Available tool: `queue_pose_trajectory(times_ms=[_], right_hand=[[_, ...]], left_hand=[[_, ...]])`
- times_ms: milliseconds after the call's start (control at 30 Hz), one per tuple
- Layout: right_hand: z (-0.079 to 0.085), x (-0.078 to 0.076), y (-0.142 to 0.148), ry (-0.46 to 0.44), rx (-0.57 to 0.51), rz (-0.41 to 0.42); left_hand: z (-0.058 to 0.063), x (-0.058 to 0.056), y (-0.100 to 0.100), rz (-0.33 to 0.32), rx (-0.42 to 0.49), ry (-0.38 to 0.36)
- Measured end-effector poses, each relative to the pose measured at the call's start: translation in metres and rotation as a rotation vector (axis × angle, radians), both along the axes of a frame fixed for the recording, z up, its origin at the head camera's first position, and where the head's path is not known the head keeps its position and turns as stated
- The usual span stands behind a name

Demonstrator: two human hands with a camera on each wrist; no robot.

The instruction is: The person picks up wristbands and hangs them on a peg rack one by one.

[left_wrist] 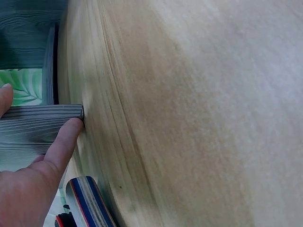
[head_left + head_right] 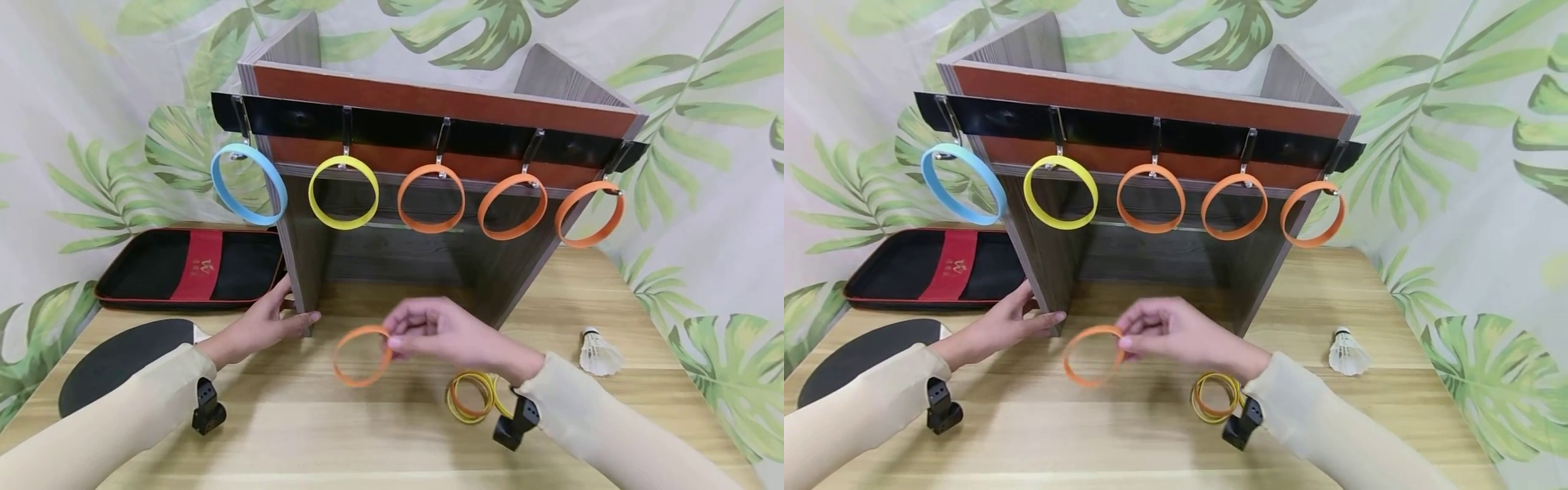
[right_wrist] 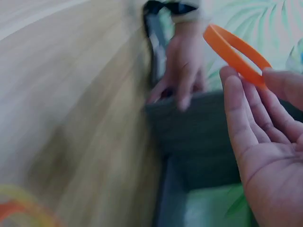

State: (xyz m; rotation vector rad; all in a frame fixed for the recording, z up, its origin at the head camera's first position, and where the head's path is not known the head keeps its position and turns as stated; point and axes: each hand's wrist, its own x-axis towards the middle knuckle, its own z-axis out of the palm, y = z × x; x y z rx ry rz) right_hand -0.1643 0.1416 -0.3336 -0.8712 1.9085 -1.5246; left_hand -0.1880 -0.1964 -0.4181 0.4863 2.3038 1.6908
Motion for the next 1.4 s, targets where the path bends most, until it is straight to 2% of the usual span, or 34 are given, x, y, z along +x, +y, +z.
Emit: queue_pose_trajectory(times_ms=[167, 233, 267, 400, 500, 600, 767, 867, 1000, 1233, 1400], right_hand=[[0.032, 0.002, -0.037, 0.037, -0.126, -0.011], [0.044, 0.005, -0.050, 0.053, -0.184, -0.016], [0.050, 0.007, -0.056, 0.060, -0.208, -0.025], [0.071, 0.013, -0.077, 0.051, -0.299, -0.077], [0.084, 0.015, -0.091, 0.029, -0.377, -0.112], [0.093, 0.016, -0.102, 0.028, -0.466, -0.156], [0.101, 0.018, -0.116, 0.023, -0.593, -0.253], [0.104, 0.019, -0.123, 0.007, -0.633, -0.279], [0.105, 0.019, -0.129, 0.002, -0.640, -0.274], [0.101, 0.021, -0.131, 0.034, -0.612, -0.218], [0.101, 0.020, -0.133, 0.048, -0.618, -0.221]], left_hand=[[0.001, 0.001, 0.000, 0.015, -0.035, 0.055], [0.001, 0.001, 0.000, 0.013, -0.065, 0.136], [0.002, 0.001, 0.000, 0.010, -0.066, 0.147], [0.003, 0.000, 0.001, 0.010, -0.094, 0.138], [0.002, 0.000, 0.001, 0.018, -0.058, 0.043], [0.001, -0.001, 0.001, 0.007, -0.025, 0.026], [0.001, -0.002, -0.001, -0.001, -0.018, 0.003], [0.002, -0.002, -0.002, -0.005, -0.025, 0.007], [0.002, -0.001, -0.001, -0.003, -0.023, 0.015], [0.003, -0.002, 0.001, 0.000, -0.028, 0.040], [0.003, -0.001, -0.001, -0.006, -0.027, 0.045]])
